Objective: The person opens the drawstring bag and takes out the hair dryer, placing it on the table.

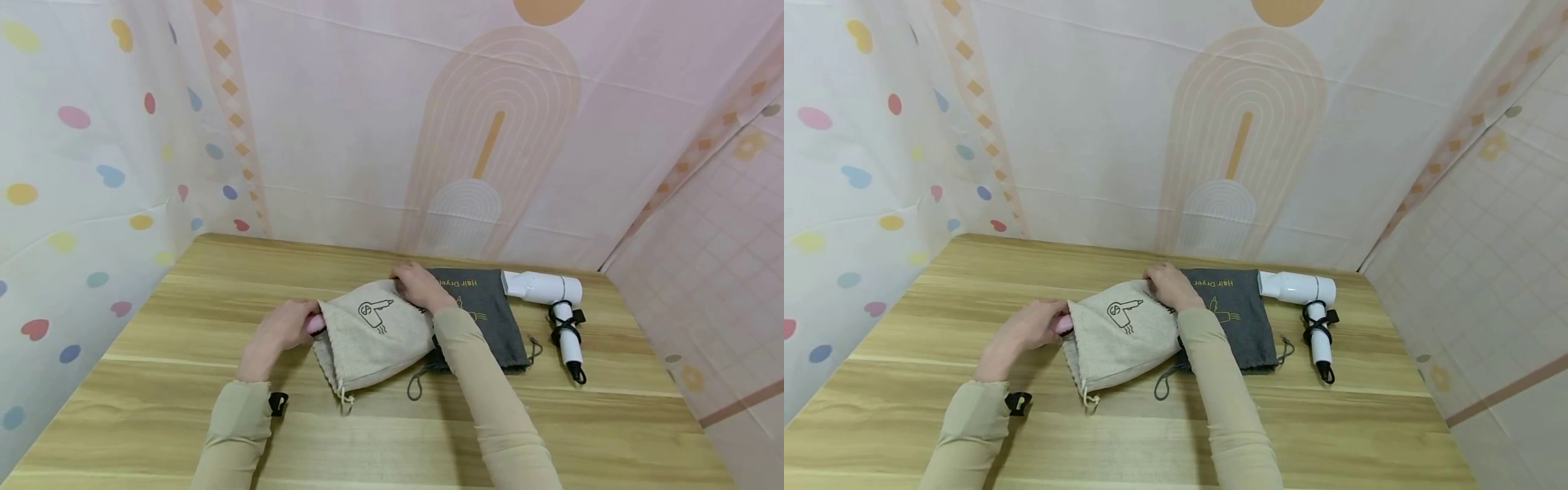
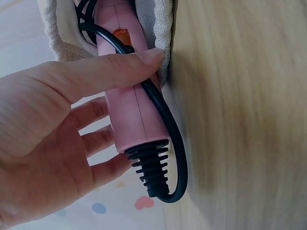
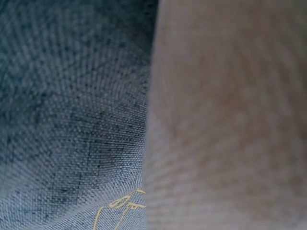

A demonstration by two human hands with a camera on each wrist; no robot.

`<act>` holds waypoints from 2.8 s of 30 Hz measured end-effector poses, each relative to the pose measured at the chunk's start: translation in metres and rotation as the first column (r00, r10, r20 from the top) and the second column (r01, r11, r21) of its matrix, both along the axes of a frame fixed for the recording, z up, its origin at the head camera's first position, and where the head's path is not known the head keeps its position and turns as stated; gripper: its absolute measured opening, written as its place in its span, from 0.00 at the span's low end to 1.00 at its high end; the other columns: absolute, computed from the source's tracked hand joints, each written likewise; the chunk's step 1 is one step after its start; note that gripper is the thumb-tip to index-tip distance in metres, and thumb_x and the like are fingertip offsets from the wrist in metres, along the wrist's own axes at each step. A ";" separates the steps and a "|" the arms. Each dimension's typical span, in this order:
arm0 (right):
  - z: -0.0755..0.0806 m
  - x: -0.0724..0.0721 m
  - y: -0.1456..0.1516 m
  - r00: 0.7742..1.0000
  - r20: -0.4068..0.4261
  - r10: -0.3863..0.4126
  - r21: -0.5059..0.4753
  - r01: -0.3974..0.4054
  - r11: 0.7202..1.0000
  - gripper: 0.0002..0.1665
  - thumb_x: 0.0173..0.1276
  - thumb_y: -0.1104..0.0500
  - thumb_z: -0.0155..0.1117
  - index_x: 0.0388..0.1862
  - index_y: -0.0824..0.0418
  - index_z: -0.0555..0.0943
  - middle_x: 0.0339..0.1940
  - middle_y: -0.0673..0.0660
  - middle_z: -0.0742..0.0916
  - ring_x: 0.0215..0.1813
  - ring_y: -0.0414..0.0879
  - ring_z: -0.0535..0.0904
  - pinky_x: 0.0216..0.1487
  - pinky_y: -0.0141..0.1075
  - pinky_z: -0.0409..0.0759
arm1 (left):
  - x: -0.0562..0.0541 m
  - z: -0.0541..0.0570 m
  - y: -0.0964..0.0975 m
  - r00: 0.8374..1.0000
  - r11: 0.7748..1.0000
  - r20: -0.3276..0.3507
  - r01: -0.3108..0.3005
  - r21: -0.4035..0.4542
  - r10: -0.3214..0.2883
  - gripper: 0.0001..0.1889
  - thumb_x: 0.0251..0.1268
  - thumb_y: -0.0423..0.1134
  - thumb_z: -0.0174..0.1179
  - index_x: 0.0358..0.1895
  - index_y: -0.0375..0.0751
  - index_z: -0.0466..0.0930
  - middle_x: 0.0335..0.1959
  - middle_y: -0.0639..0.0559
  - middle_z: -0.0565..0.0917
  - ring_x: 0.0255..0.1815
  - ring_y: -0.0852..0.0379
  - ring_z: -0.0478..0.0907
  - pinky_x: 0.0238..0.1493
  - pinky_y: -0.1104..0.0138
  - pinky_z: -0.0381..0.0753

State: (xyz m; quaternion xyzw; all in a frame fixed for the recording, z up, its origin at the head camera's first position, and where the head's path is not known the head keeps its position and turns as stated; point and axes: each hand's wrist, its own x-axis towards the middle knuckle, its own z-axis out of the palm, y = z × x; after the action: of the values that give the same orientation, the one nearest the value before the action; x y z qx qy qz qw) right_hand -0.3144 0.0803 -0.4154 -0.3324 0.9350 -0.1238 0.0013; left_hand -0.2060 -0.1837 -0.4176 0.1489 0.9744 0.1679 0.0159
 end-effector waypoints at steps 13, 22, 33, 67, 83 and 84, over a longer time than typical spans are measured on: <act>-0.004 -0.002 0.000 0.971 -0.227 -0.076 0.013 0.082 0.997 0.04 0.67 0.62 0.58 0.39 0.60 0.80 0.42 0.56 0.85 0.47 0.52 0.80 0.50 0.43 0.78 | 0.000 -0.001 0.000 1.000 1.000 -0.019 -0.012 0.025 0.012 0.18 0.41 0.31 0.71 0.40 0.39 0.78 0.39 0.42 0.82 0.39 0.45 0.79 0.41 0.51 0.78; -0.001 -0.003 0.004 0.950 -0.249 -0.188 0.011 0.197 0.980 0.07 0.65 0.59 0.61 0.41 0.58 0.80 0.41 0.55 0.85 0.47 0.51 0.81 0.49 0.43 0.79 | -0.001 -0.001 0.001 0.999 0.999 -0.031 -0.018 0.039 0.020 0.20 0.41 0.30 0.72 0.42 0.36 0.78 0.39 0.41 0.81 0.41 0.43 0.80 0.44 0.49 0.79; 0.005 -0.002 0.017 0.926 -0.231 -0.298 0.001 0.306 0.952 0.06 0.69 0.59 0.57 0.43 0.59 0.78 0.42 0.58 0.84 0.46 0.52 0.81 0.47 0.44 0.79 | -0.001 -0.002 -0.002 0.999 0.998 -0.044 -0.014 0.057 0.016 0.20 0.38 0.31 0.73 0.40 0.37 0.78 0.36 0.43 0.81 0.36 0.47 0.78 0.40 0.53 0.78; -0.002 0.002 0.037 0.918 -0.195 -0.346 -0.103 0.331 0.938 0.05 0.70 0.62 0.55 0.41 0.61 0.78 0.40 0.60 0.82 0.44 0.54 0.80 0.46 0.45 0.79 | 0.006 0.002 -0.011 0.998 0.997 -0.014 -0.052 0.059 0.053 0.22 0.40 0.30 0.73 0.43 0.33 0.79 0.38 0.42 0.82 0.34 0.50 0.76 0.41 0.55 0.77; 0.002 0.018 0.034 0.925 -0.234 -0.298 -0.073 0.289 0.954 0.08 0.71 0.60 0.55 0.45 0.59 0.77 0.44 0.60 0.80 0.45 0.55 0.79 0.42 0.46 0.80 | 0.005 -0.003 -0.007 0.998 0.995 -0.038 -0.056 0.082 0.059 0.22 0.37 0.30 0.72 0.42 0.36 0.78 0.39 0.40 0.81 0.34 0.49 0.75 0.36 0.56 0.76; 0.002 0.020 0.034 0.927 -0.238 -0.290 -0.066 0.283 0.957 0.08 0.71 0.60 0.55 0.45 0.60 0.77 0.45 0.60 0.80 0.45 0.55 0.78 0.41 0.46 0.80 | 0.005 -0.003 -0.006 0.998 0.995 -0.029 -0.059 0.078 0.061 0.21 0.38 0.31 0.72 0.42 0.36 0.77 0.39 0.40 0.81 0.33 0.49 0.75 0.35 0.56 0.76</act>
State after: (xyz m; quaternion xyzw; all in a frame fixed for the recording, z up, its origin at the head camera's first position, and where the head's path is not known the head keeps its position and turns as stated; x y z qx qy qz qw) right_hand -0.2940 0.1140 -0.4131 -0.2052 0.9644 -0.0951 -0.1372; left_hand -0.2008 -0.1901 -0.4206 0.1226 0.9713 0.2036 -0.0102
